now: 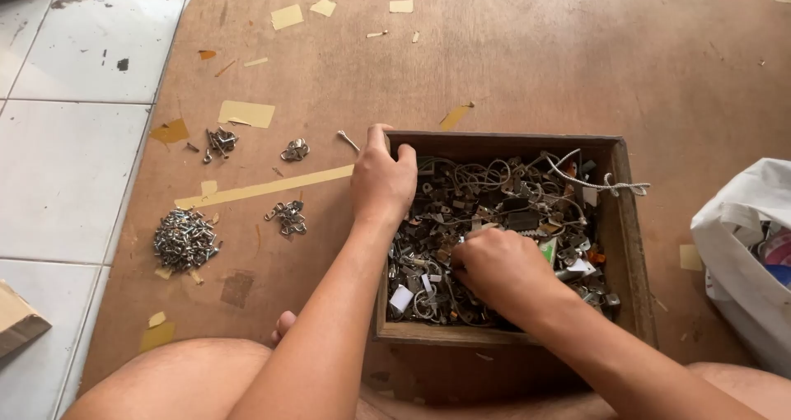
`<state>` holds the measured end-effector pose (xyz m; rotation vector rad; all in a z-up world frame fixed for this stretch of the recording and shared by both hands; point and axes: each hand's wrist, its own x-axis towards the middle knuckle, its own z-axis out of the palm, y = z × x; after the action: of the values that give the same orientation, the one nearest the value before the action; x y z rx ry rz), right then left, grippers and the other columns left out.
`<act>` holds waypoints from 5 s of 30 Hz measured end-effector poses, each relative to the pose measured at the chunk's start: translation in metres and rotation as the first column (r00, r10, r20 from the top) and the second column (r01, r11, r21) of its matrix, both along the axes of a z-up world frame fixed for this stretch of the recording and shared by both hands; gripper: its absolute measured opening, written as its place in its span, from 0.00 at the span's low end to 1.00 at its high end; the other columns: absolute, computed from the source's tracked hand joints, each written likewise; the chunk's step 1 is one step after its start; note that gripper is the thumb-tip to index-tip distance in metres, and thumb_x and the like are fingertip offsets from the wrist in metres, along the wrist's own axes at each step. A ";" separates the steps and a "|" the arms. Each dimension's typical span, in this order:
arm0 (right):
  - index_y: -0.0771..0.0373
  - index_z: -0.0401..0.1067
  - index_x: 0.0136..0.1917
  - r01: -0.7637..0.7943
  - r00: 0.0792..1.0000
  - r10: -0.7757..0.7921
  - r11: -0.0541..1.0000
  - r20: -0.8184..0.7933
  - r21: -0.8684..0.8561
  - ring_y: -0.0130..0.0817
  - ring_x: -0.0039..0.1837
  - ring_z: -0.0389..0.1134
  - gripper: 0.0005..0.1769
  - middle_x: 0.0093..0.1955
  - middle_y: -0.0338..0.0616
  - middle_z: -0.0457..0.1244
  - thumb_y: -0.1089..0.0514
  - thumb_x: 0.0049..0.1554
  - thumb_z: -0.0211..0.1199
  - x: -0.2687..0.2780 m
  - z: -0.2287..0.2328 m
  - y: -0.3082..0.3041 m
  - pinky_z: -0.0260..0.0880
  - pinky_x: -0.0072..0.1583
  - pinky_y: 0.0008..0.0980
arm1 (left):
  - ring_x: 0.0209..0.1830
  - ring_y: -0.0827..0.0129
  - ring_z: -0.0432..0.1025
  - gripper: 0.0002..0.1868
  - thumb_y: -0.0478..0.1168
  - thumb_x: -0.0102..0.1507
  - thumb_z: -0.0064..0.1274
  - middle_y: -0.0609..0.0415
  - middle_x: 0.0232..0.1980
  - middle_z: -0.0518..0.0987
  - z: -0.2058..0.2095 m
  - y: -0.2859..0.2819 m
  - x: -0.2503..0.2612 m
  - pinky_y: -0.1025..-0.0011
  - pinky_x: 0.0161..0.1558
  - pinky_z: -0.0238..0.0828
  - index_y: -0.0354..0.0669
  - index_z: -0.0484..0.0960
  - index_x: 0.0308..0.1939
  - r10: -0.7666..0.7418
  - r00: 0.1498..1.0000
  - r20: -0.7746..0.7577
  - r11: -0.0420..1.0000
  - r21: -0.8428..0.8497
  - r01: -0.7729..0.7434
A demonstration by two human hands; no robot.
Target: Sorting through a box of small metal hardware components and selecting specific pieces on a work surface.
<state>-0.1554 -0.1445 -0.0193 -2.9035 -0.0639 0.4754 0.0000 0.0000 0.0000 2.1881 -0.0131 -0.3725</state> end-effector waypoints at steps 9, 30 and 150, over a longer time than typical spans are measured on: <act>0.49 0.89 0.46 0.191 0.975 -0.174 0.975 -0.142 0.116 0.51 0.49 0.82 0.13 0.40 0.42 0.76 0.41 0.56 0.75 0.005 0.013 0.001 0.84 0.51 0.53 | 0.71 0.38 0.77 0.26 0.49 0.68 0.43 0.38 0.67 0.81 -0.003 0.000 0.001 0.41 0.71 0.74 0.53 0.73 0.71 0.003 1.000 0.013 1.000 -0.012 -0.003; 0.55 0.89 0.60 0.337 0.941 -0.293 0.833 -0.168 0.438 0.48 0.64 0.81 0.15 0.57 0.50 0.80 0.51 0.68 0.66 0.020 0.040 -0.003 0.80 0.66 0.45 | 0.72 0.36 0.76 0.26 0.48 0.69 0.43 0.36 0.69 0.80 0.003 0.000 0.000 0.39 0.71 0.73 0.52 0.73 0.71 -0.003 1.000 0.009 1.000 0.001 0.003; 0.29 0.87 0.56 0.181 0.966 -0.199 0.977 -0.166 -0.114 0.49 0.55 0.82 0.12 0.48 0.36 0.79 0.41 0.60 0.68 0.038 0.048 0.002 0.83 0.57 0.55 | 0.76 0.39 0.72 0.22 0.49 0.67 0.43 0.40 0.67 0.78 -0.006 0.001 0.010 0.43 0.76 0.69 0.55 0.73 0.65 -0.010 0.998 -0.059 0.998 -0.060 0.006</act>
<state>-0.1174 -0.1420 0.0289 -2.9075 0.2699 0.7165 0.0100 0.0007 -0.0058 2.1181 -0.0001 -0.4359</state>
